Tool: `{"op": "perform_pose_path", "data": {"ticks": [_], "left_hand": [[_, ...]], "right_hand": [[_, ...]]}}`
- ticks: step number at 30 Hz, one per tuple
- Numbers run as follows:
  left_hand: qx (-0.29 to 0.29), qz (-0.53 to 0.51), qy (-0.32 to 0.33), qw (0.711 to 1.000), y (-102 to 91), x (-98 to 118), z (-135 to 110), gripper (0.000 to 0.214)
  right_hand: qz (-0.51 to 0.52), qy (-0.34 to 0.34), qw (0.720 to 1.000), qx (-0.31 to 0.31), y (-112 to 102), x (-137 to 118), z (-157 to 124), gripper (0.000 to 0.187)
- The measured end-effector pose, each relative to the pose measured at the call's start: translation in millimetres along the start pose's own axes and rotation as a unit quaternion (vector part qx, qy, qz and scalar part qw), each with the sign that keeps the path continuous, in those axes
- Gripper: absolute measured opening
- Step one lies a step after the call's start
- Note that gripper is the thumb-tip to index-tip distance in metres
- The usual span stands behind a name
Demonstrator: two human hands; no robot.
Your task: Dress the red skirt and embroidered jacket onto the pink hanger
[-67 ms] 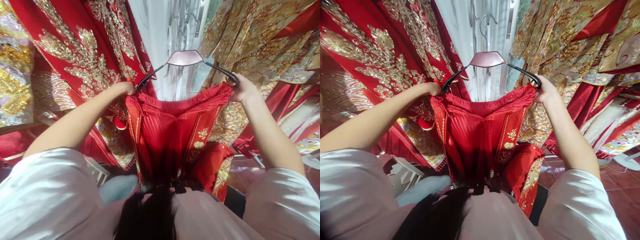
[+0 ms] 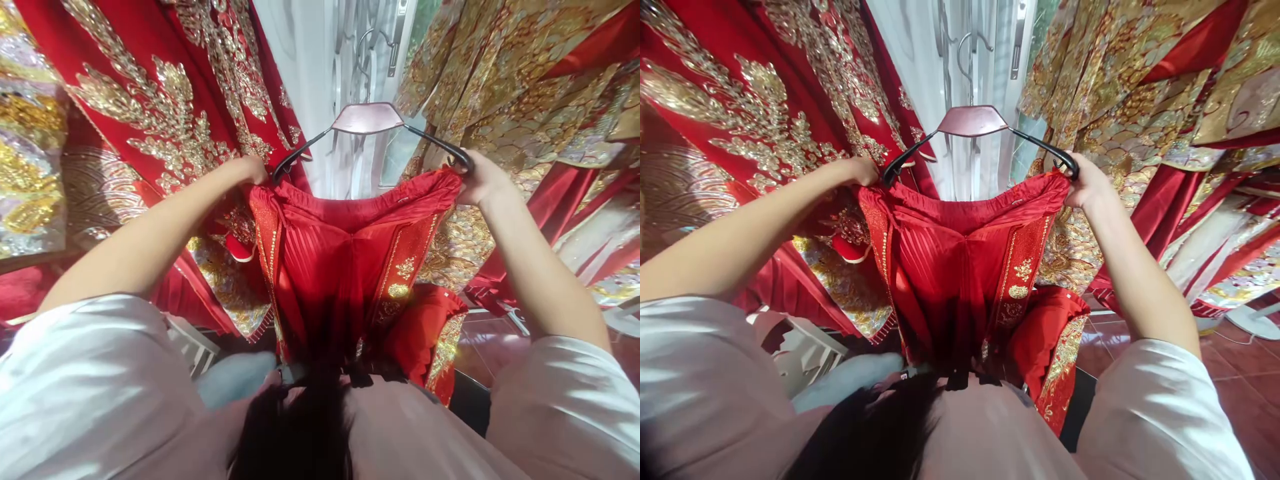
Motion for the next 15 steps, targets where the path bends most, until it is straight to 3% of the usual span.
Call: {"op": "perform_pose_path", "data": {"ticks": [3, 5, 7, 9, 12, 15], "left_hand": [[0.019, 0.065, -0.062, 0.996, -39.5, 12.9, -1.0, 0.048], [0.079, 0.076, -0.065, 0.992, -70.2, 31.6, -12.7, 0.050], [0.174, 0.041, -0.031, 0.983, -94.7, 55.8, -33.5, 0.049], [0.247, -0.005, 0.023, 0.969, -104.9, 81.6, -60.3, 0.046], [0.233, -0.004, 0.068, 0.970, -86.6, 114.3, -96.9, 0.042], [0.149, 0.052, 0.114, 0.981, -40.9, 134.2, -114.6, 0.043]], "right_hand": [[0.031, 0.002, 0.999, -0.008, 6.1, -4.6, -8.0, 0.034], [0.071, 0.016, 0.997, 0.005, 8.8, -6.6, -13.2, 0.034], [0.099, 0.027, 0.995, 0.008, 10.8, -6.2, -15.8, 0.032], [0.102, 0.022, 0.995, -0.001, 11.9, -2.8, -14.8, 0.031], [0.083, -0.010, 0.996, -0.002, 10.6, 7.0, -7.7, 0.031], [0.051, -0.034, 0.998, 0.007, 7.6, 15.9, 0.9, 0.036]]}}
Point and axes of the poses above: each hand's wrist, its own z-axis towards the middle knuckle, its own y-axis out of the palm, x = y × z, the point moved 2 cm from there along z, towards the middle knuckle, and after that the axes turned 12 degrees about -z, right-handed, at the moved point
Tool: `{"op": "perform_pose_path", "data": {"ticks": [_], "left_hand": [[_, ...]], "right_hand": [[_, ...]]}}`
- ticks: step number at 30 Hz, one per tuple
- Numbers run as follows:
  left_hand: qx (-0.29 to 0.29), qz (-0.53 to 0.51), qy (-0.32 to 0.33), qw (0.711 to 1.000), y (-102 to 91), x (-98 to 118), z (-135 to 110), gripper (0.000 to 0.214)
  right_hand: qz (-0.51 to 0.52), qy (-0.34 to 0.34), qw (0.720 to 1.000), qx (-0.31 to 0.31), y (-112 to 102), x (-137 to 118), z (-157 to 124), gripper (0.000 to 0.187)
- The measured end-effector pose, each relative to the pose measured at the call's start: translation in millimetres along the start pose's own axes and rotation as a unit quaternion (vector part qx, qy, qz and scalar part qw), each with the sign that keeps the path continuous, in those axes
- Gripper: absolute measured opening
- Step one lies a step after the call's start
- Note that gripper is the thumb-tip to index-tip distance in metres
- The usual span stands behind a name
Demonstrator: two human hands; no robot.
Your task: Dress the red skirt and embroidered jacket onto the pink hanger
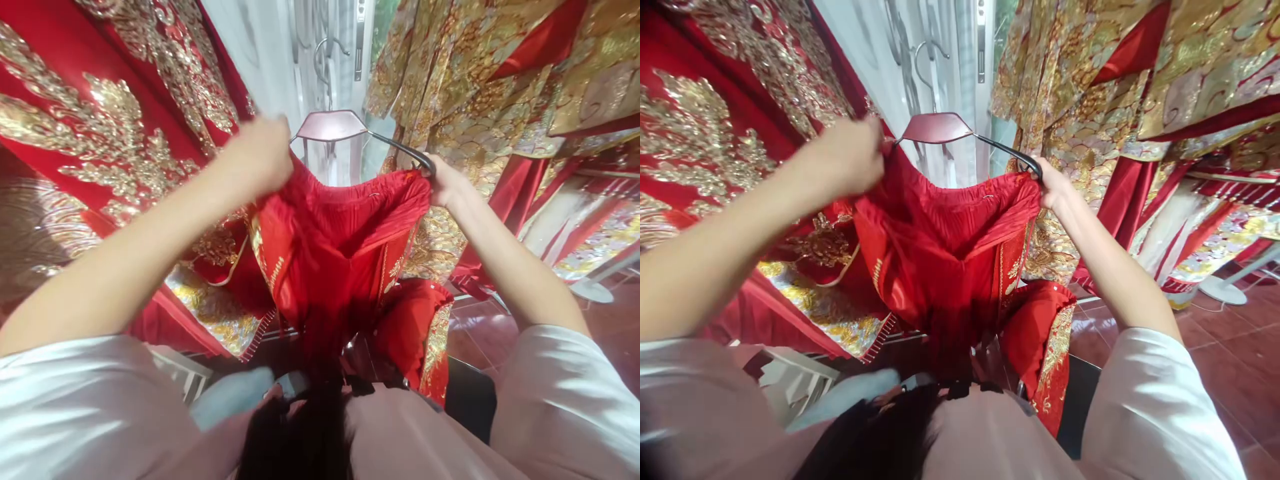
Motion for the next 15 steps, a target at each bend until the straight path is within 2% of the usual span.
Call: {"op": "perform_pose_path", "data": {"ticks": [3, 5, 6, 7, 9, 11, 12, 13, 15], "left_hand": [[-0.108, 0.002, 0.039, 0.993, 41.4, 16.3, -5.7, 0.048], [-0.175, -0.007, 0.051, 0.983, 56.7, 26.7, 2.1, 0.044], [-0.183, -0.018, 0.065, 0.981, 58.5, 33.4, 9.3, 0.041], [-0.166, -0.034, 0.087, 0.982, 56.8, 41.0, 18.5, 0.040], [-0.079, -0.075, 0.157, 0.982, 47.0, 56.7, 41.1, 0.040], [0.019, -0.102, 0.240, 0.965, 37.9, 68.6, 65.6, 0.042], [0.045, -0.104, 0.266, 0.957, 36.5, 71.9, 77.6, 0.042], [0.054, -0.102, 0.279, 0.953, 37.4, 73.3, 89.0, 0.043], [0.031, -0.106, 0.268, 0.957, 43.5, 72.1, 107.7, 0.045]], "right_hand": [[-0.019, -0.006, 1.000, 0.005, -2.8, 2.8, 4.1, 0.042], [-0.009, 0.005, 1.000, 0.003, -2.7, 2.0, 2.9, 0.042], [-0.002, 0.011, 1.000, -0.002, -2.0, 1.0, 1.2, 0.041], [0.004, 0.014, 1.000, -0.008, -0.8, -0.2, -1.0, 0.040], [0.007, 0.016, 1.000, -0.018, 1.7, -2.9, -5.8, 0.036], [0.006, 0.019, 1.000, -0.018, 2.9, -5.5, -9.8, 0.035], [0.006, 0.021, 1.000, -0.016, 2.4, -6.7, -11.2, 0.035], [0.005, 0.023, 1.000, -0.016, 1.0, -8.1, -12.5, 0.035], [0.002, 0.023, 1.000, -0.015, -4.9, -11.4, -15.0, 0.035]]}}
Point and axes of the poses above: each hand's wrist, its own z-axis towards the middle knuckle, its own y-axis out of the palm, x = y × z, the point moved 2 cm from there along z, towards the middle knuckle, and after that the axes turned 12 degrees about -z, right-handed, at the moved point
